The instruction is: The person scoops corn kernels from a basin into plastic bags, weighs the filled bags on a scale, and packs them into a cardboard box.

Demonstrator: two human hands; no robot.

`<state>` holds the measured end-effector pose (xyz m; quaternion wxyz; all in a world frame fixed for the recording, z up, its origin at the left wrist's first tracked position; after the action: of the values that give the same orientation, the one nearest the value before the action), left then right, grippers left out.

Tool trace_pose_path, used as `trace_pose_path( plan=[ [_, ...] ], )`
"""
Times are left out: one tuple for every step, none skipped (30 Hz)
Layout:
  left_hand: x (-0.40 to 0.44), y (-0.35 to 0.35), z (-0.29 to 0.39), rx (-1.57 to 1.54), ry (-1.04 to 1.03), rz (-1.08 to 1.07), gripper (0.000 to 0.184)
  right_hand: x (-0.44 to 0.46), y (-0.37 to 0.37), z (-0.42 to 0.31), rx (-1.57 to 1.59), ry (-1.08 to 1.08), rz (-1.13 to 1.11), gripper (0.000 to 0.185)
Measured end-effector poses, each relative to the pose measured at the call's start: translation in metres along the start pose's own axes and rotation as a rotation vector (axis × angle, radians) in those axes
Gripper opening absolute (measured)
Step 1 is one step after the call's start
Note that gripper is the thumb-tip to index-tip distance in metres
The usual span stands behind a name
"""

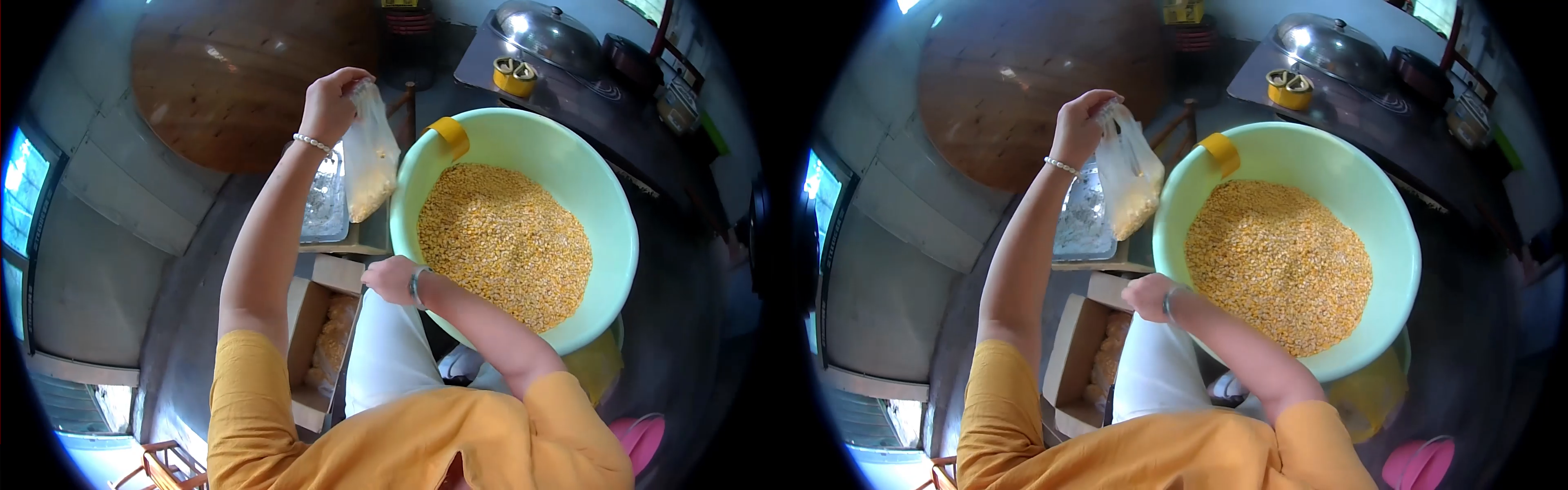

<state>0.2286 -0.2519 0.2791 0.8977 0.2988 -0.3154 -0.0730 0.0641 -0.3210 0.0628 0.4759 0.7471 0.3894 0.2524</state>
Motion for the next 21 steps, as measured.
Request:
trace_pose_path(
  plan=[
    [0.002, -0.01, 0.015, -0.046, 0.035, -0.054, 0.028, -0.008, 0.006, -0.002, -0.053, 0.024, 0.059, 0.007],
    [0.002, -0.02, 0.031, -0.092, 0.072, -0.108, 0.028, -0.017, 0.011, -0.004, -0.107, 0.048, 0.116, 0.009],
    [-0.002, -0.028, 0.057, -0.072, 0.003, -0.123, 0.03, -0.032, 0.018, -0.008, -0.127, 0.123, 0.239, 0.007],
    [-0.004, -0.038, 0.069, -0.062, -0.048, -0.154, 0.028, -0.05, 0.028, -0.013, -0.119, 0.104, 0.267, 0.007],
    [-0.006, -0.05, 0.077, -0.109, -0.066, -0.186, 0.027, -0.071, 0.039, -0.021, -0.112, 0.085, 0.293, 0.007],
    [-0.007, -0.061, 0.084, -0.156, -0.085, -0.218, 0.026, -0.091, 0.05, -0.027, -0.106, 0.065, 0.319, 0.007],
    [-0.008, -0.069, 0.09, -0.168, -0.136, -0.225, 0.022, -0.113, 0.062, -0.031, -0.081, 0.135, 0.456, 0.01],
    [-0.006, -0.075, 0.096, -0.205, -0.154, -0.229, 0.021, -0.131, 0.07, -0.031, -0.076, 0.104, 0.523, 0.011],
    [-0.003, -0.079, 0.103, -0.241, -0.173, -0.232, 0.02, -0.148, 0.078, -0.032, -0.074, 0.075, 0.591, 0.012],
    [-0.001, -0.081, 0.112, -0.276, -0.19, -0.233, 0.019, -0.164, 0.086, -0.033, -0.071, 0.049, 0.657, 0.014],
    [0.0, -0.082, 0.122, -0.312, -0.158, -0.254, 0.017, -0.179, 0.093, -0.031, -0.07, -0.011, 0.661, 0.013],
    [0.003, -0.089, 0.125, -0.335, -0.177, -0.279, 0.017, -0.192, 0.098, -0.027, -0.083, -0.069, 0.718, 0.012],
    [0.008, -0.095, 0.124, -0.357, -0.195, -0.305, 0.016, -0.204, 0.103, -0.023, -0.095, -0.126, 0.776, 0.012],
    [0.01, -0.101, 0.125, -0.377, -0.212, -0.331, 0.016, -0.215, 0.107, -0.02, -0.105, -0.183, 0.834, 0.012],
    [0.003, -0.106, 0.133, -0.4, -0.167, -0.386, 0.013, -0.226, 0.114, -0.017, -0.099, -0.262, 0.884, 0.013],
    [0.0, -0.117, 0.135, -0.409, -0.187, -0.442, 0.011, -0.237, 0.12, -0.013, -0.092, -0.342, 0.936, 0.015],
    [-0.007, -0.124, 0.138, -0.371, -0.147, -0.501, 0.011, -0.248, 0.121, -0.006, -0.089, -0.385, 1.008, 0.02],
    [-0.018, -0.131, 0.142, -0.333, -0.105, -0.56, 0.012, -0.259, 0.123, 0.002, -0.045, -0.452, 1.042, 0.026],
    [-0.029, -0.141, 0.145, -0.332, -0.094, -0.626, 0.013, -0.267, 0.124, 0.007, 0.006, -0.49, 1.08, 0.032],
    [-0.039, -0.152, 0.144, -0.298, -0.143, -0.695, 0.011, -0.273, 0.126, 0.012, 0.055, -0.528, 1.119, 0.038],
    [-0.05, -0.163, 0.142, -0.283, -0.142, -0.755, 0.011, -0.276, 0.125, 0.018, 0.042, -0.55, 1.075, 0.043]
  ],
)
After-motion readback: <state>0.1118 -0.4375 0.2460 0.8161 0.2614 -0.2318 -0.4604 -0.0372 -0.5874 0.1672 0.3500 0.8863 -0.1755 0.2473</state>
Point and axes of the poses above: each hand's wrist, its own x-axis towards the middle knuckle, its own y-axis out of the back of the hand, z = x × y, the point moved 5 cm from there along x, towards the middle knuckle, and after that the axes turned 8 degrees about -z, right-handed, at the moved point
